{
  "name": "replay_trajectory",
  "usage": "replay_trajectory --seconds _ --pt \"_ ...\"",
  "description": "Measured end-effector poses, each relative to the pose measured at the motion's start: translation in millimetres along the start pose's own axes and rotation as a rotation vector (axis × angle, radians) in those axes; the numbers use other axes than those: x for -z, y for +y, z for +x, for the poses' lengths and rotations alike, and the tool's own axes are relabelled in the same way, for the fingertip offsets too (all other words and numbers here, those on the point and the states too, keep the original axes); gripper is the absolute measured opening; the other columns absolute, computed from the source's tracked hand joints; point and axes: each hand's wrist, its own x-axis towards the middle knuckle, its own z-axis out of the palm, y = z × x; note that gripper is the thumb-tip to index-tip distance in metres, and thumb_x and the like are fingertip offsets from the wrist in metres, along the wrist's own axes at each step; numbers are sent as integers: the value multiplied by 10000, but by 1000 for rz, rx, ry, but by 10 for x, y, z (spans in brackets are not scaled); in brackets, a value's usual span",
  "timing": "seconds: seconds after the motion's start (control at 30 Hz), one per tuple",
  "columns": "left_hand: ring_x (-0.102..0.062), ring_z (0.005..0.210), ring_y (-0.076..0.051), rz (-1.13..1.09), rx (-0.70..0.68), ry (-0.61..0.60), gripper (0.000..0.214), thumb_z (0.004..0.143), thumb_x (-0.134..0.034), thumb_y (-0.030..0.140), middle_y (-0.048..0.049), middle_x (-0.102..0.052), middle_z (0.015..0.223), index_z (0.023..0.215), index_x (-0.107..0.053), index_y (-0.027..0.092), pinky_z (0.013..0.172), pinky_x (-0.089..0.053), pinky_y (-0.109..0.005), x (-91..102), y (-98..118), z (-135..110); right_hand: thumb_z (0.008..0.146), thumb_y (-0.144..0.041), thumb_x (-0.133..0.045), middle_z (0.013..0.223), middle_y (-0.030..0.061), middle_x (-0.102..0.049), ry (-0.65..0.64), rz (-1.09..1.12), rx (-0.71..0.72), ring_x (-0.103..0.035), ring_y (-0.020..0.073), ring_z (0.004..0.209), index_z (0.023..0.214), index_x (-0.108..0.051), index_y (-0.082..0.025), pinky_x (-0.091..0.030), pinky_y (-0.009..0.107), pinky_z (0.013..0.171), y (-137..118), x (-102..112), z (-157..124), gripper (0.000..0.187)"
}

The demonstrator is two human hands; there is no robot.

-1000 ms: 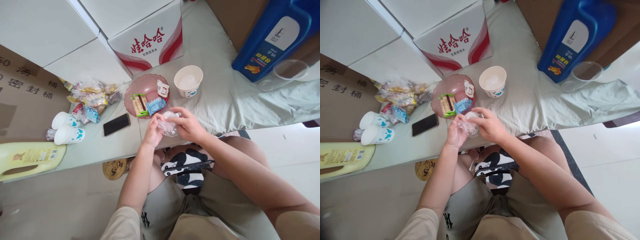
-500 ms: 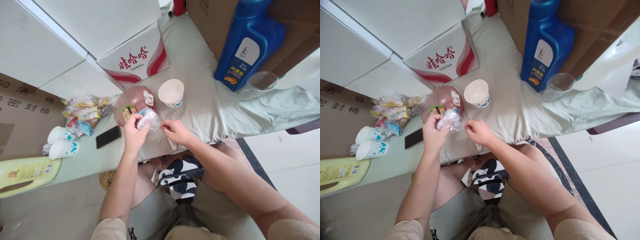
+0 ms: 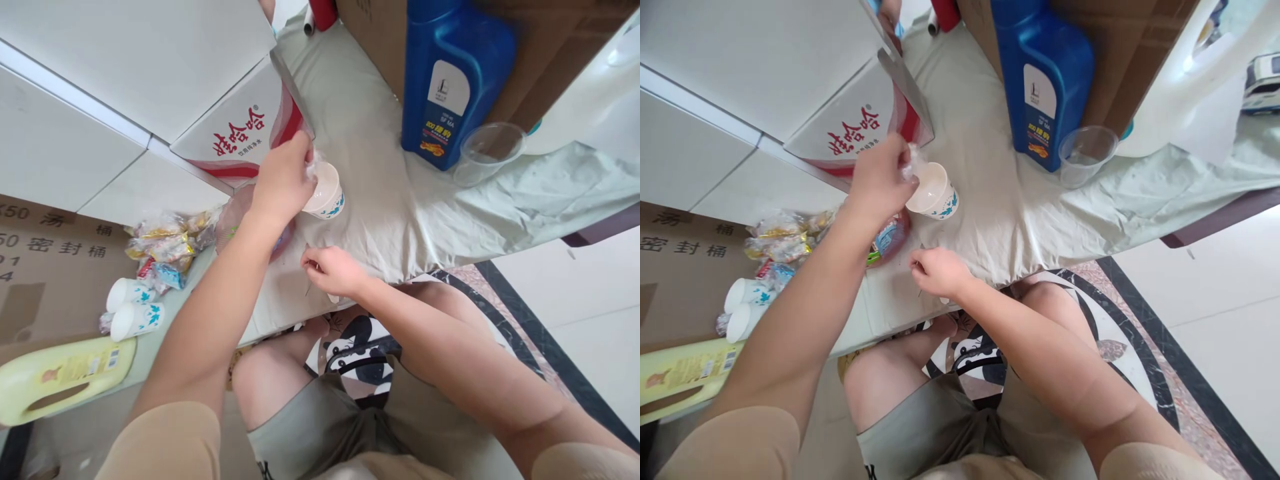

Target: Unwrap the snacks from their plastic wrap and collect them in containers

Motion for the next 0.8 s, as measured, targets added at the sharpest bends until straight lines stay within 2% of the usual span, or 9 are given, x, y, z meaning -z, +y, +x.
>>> replay_trajectory --seconds 0.13,0.23,0.33,0.43,0.53,0.67,0.8 --pt "-656 934 -298 -34 57 -302 308 599 -700 -5 1 -522 677 761 -565 219 908 -480 -413 -193 -46 180 895 -196 -486 1043 60 -775 -2 -6 -15 -686 223 935 1064 -720 -215 -392 284 719 -6 35 -20 289" --pt "-664 898 -301 -109 50 -462 333 497 -700 -3 3 -547 649 745 -647 212 864 -496 -390 -274 -86 281 894 -189 -486 1061 58 -776 -8 2 0 -686 218 941 1060 -724 -215 -399 282 730 -21 30 -20 291" --pt "-674 814 -262 -218 41 -607 353 497 -695 52 3 -598 684 810 -724 214 812 -517 -361 -222 -91 350 889 -178 -478 1063 55 -777 -9 11 24 -687 214 948 1017 -728 -217 -403 281 739 -23 25 -20 283" --pt "-684 756 -231 -372 135 -743 280 575 -678 146 -19 -644 737 840 -751 200 755 -538 -355 -138 -112 389 891 -185 -476 1058 59 -778 -4 15 25 -690 222 958 1015 -726 -214 -404 288 740 -8 28 -20 281" --pt "-679 734 -222 -474 173 -784 232 616 -674 197 -49 -674 764 836 -749 196 689 -534 -350 -155 -149 419 895 -188 -480 1058 56 -778 4 16 14 -693 223 963 1024 -723 -218 -411 286 749 6 24 -18 277" --pt "-644 678 -213 -285 23 -755 156 567 -739 151 -12 -633 645 708 -721 215 693 -523 -336 -308 -120 454 896 -182 -480 1050 56 -778 6 9 26 -695 222 960 1019 -723 -217 -416 286 757 18 7 -20 274" --pt "-620 657 -201 -114 41 -802 145 602 -731 85 26 -509 495 577 -644 199 777 -533 -364 -513 -107 459 907 -191 -476 1048 60 -779 11 3 20 -696 223 958 1033 -725 -214 -416 286 755 33 24 -30 280"
